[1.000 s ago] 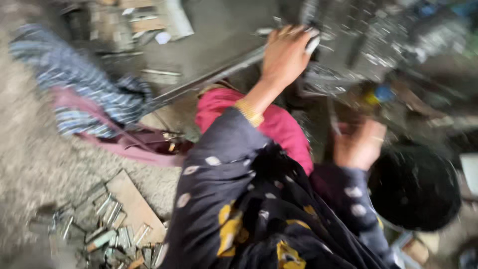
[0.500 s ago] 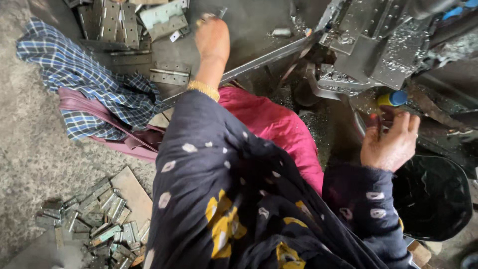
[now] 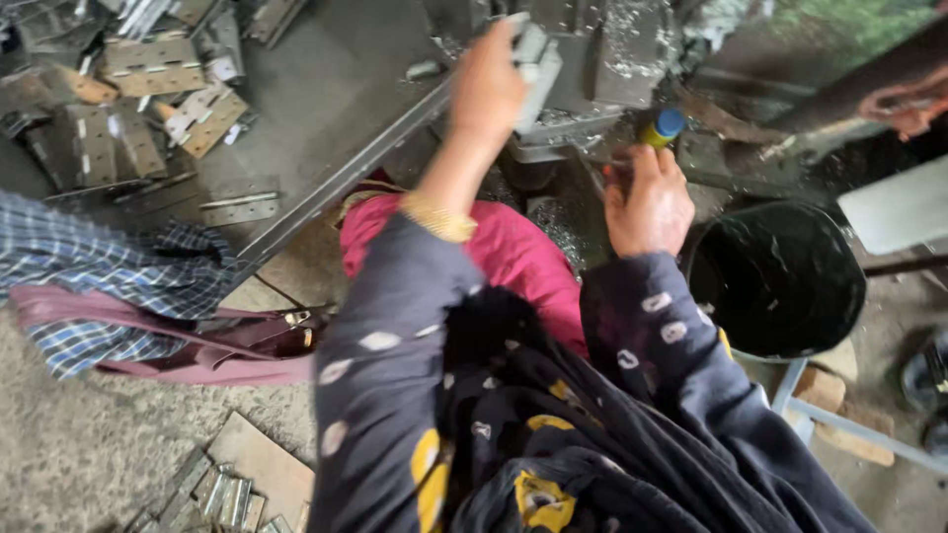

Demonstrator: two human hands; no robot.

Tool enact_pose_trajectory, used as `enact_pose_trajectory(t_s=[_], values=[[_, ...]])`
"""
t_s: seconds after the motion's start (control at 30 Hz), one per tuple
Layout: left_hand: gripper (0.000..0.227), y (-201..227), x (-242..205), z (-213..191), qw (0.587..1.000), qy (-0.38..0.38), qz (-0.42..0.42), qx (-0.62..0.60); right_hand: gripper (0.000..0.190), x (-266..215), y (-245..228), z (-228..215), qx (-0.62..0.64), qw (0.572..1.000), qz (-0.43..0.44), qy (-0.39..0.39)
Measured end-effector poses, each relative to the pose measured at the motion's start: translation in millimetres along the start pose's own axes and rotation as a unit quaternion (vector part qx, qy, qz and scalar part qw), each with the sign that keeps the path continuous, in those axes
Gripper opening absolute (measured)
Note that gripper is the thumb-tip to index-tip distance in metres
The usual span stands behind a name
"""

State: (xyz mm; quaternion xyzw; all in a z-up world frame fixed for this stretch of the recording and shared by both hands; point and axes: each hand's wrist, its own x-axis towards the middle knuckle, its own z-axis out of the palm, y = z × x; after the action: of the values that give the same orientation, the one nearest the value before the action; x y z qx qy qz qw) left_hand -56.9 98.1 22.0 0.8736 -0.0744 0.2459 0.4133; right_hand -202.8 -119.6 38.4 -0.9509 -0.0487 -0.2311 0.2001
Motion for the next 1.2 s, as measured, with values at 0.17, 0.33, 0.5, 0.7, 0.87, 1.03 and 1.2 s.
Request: enact_pose_trajectory(t_s=[0.17,0.33,0.5,0.7,0.87,1.03,1.2], values=[[0.051,42,-21,69,0.979,-0.036,0.034,0.200,0.038,0,-2,-5,-0.015,0.999,0.017,-0.035],[0.050,48,-51,55,0.944,-0.084,0.087,0.308,0.035,8,-4,-2,-0.015,0.991,0.064,-0.113],[0.038,43,-19,64,0.929,-0.133,0.068,0.338,0.037,4,3,5,-0.006,0.988,0.048,-0.147],[0.047,51,-54,50,0.951,-0.053,0.098,0.288,0.043,4,7,8,0.017,0.985,0.049,-0.168],[0.041,41,-58,47,0.950,-0.092,0.090,0.284,0.040,0,2,6,0.020,0.985,0.039,-0.166],[0.048,29,-22,69,0.935,-0.057,0.104,0.335,0.043,1,26,21,0.028,0.985,0.045,-0.166],[0.050,28,-28,74,0.922,-0.066,0.101,0.369,0.050,-50,47,71,0.010,0.973,0.092,-0.212]])
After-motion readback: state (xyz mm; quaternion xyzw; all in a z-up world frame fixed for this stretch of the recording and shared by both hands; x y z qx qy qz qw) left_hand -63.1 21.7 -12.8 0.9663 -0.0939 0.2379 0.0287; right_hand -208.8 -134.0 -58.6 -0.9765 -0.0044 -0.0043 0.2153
